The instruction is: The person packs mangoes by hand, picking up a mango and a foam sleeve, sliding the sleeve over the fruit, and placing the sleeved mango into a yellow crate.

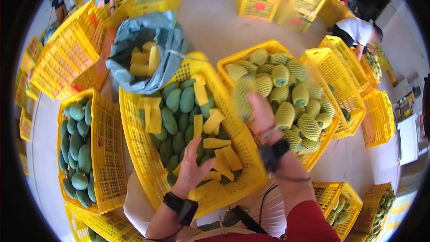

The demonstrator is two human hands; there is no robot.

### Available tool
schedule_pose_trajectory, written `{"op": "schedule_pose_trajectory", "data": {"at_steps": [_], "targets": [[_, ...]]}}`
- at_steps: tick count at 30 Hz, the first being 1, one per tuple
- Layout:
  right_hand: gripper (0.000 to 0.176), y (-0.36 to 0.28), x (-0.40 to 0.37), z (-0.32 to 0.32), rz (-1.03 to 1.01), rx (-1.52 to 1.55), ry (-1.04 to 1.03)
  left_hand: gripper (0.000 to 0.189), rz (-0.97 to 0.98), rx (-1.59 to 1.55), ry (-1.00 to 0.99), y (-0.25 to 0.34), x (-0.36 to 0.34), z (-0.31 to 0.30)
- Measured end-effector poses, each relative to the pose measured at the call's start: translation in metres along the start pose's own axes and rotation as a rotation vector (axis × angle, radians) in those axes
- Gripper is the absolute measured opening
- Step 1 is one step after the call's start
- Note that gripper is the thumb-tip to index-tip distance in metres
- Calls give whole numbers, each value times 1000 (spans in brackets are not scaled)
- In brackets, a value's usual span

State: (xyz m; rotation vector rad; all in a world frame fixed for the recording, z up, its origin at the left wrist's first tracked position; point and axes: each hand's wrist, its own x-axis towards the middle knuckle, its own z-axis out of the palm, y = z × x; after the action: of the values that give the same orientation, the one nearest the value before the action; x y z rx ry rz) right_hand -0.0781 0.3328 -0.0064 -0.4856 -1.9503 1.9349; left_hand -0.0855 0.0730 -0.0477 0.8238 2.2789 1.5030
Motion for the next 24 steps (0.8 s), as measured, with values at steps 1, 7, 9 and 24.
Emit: {"op": "schedule_pose_trajectory", "data": {"at_steps": [1,7,9,24], "targets": [[33,31,31,-31,-239,-425,59,65,-87,21,24,-28,-3,-1],[42,82,223,-182,-89,-505,364,52,-413,209,71,-135,-34,-9],[41,47,216,-156,-237,-954,508,51,-430,255,107,-156,-35,-8],[69,223,57,255,228,-633,-156,16,-662,333,122,-189,-23,42]]}}
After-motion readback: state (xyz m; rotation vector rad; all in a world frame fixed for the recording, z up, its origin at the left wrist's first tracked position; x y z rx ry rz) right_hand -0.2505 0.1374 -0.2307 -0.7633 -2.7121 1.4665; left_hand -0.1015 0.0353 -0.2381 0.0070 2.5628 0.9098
